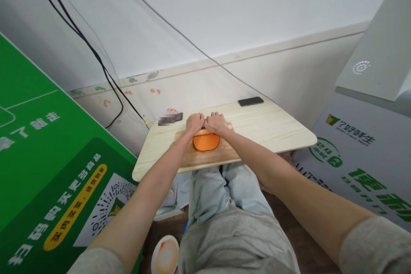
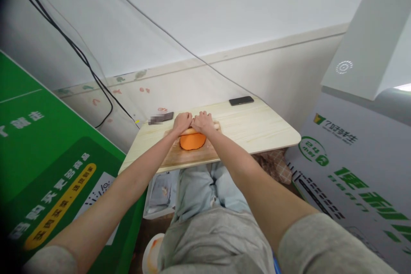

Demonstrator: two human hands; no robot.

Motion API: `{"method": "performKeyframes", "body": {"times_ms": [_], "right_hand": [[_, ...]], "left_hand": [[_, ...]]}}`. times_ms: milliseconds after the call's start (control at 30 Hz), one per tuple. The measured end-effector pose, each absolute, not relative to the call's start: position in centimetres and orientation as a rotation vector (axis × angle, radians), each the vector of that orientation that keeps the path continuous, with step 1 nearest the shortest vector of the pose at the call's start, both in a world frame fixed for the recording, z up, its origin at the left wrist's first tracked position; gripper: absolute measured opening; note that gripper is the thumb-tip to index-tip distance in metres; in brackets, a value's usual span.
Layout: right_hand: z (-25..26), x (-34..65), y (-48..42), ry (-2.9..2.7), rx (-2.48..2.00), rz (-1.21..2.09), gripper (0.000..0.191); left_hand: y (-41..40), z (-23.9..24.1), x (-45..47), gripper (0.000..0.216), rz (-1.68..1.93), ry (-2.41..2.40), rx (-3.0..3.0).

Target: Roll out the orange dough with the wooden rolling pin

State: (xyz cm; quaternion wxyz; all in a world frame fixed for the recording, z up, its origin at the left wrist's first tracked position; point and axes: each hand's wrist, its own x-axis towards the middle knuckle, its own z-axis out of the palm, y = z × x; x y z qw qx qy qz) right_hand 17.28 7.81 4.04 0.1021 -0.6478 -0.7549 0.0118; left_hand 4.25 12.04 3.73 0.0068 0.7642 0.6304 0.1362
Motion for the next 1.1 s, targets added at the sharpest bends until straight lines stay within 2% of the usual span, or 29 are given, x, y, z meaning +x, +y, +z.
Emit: {"method": "performKeyframes", "body": {"times_ms": [633, 800, 1100], "right_hand": [[4.2, 17.5, 16.3, -2.094, -1.977, -0.057, 0.049], [4.4, 17.7, 17.3, -2.035, -2.049, -0.02, 0.051], [4.0, 17.5, 15.7, -2.078, -2.049, -0.023, 0.042]], "left_hand": [[19.3, 3.5, 5.7, 0.046, 0.799, 2.087, 2.352], [20.2, 3.3, 5.8, 0.043, 0.769, 2.056, 2.36], [18.3, 3.3, 4.7, 0.036, 0.605, 2.112, 2.261]]}}
